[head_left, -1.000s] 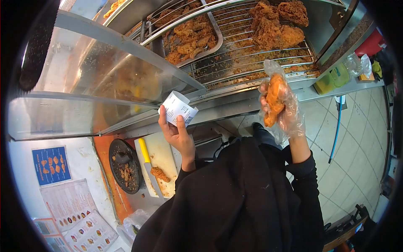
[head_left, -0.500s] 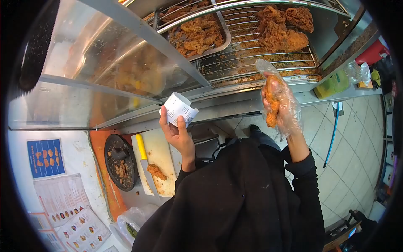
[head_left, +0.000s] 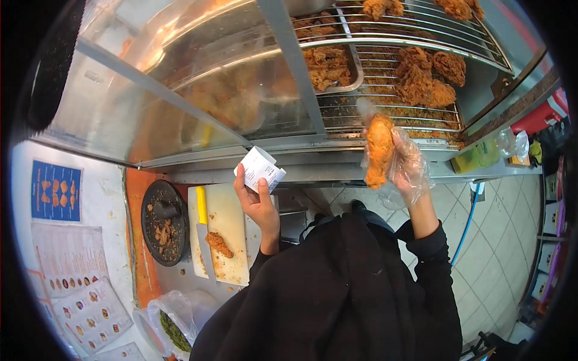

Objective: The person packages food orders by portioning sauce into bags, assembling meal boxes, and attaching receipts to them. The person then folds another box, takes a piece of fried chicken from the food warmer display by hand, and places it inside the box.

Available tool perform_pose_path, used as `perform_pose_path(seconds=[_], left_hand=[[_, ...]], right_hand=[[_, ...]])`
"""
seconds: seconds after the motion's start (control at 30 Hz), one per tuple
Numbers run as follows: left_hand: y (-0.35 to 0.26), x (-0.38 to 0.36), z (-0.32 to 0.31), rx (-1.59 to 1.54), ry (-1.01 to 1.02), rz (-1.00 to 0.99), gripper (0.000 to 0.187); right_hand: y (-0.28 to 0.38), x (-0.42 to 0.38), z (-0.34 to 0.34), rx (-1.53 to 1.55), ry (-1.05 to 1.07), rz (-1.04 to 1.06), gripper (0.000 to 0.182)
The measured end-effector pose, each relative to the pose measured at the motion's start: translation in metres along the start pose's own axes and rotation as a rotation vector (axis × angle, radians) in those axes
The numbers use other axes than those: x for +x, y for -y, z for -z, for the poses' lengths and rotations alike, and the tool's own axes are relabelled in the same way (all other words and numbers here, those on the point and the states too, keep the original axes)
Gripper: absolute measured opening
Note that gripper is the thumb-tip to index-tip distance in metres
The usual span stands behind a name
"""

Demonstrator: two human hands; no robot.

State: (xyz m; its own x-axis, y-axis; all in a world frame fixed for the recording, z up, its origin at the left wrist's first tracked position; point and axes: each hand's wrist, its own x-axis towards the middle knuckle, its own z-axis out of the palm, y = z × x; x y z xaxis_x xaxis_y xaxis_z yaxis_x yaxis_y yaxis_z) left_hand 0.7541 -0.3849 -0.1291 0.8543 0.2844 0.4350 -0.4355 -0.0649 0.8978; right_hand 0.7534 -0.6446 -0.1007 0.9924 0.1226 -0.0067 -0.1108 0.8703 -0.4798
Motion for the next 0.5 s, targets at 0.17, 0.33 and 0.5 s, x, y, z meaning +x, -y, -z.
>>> perform_pose_path(seconds=[0.17, 0.33, 0.5], left_hand=[[-0.002, -0.002, 0.014, 0.048, -0.035, -0.003, 0.048], [-0.002, -0.006, 0.032, 0.096, -0.070, 0.001, 0.048], [-0.006, -0.010, 0.045, 0.067, -0.141, -0.005, 0.046]], right_hand=[[-0.021, 0.002, 0.013, -0.029, -0.001, 0.000, 0.054], [-0.035, 0.006, -0.003, 0.084, 0.134, -0.092, 0.059], [-0.047, 0.011, -0.024, 0.257, 0.112, -0.128, 0.059]])
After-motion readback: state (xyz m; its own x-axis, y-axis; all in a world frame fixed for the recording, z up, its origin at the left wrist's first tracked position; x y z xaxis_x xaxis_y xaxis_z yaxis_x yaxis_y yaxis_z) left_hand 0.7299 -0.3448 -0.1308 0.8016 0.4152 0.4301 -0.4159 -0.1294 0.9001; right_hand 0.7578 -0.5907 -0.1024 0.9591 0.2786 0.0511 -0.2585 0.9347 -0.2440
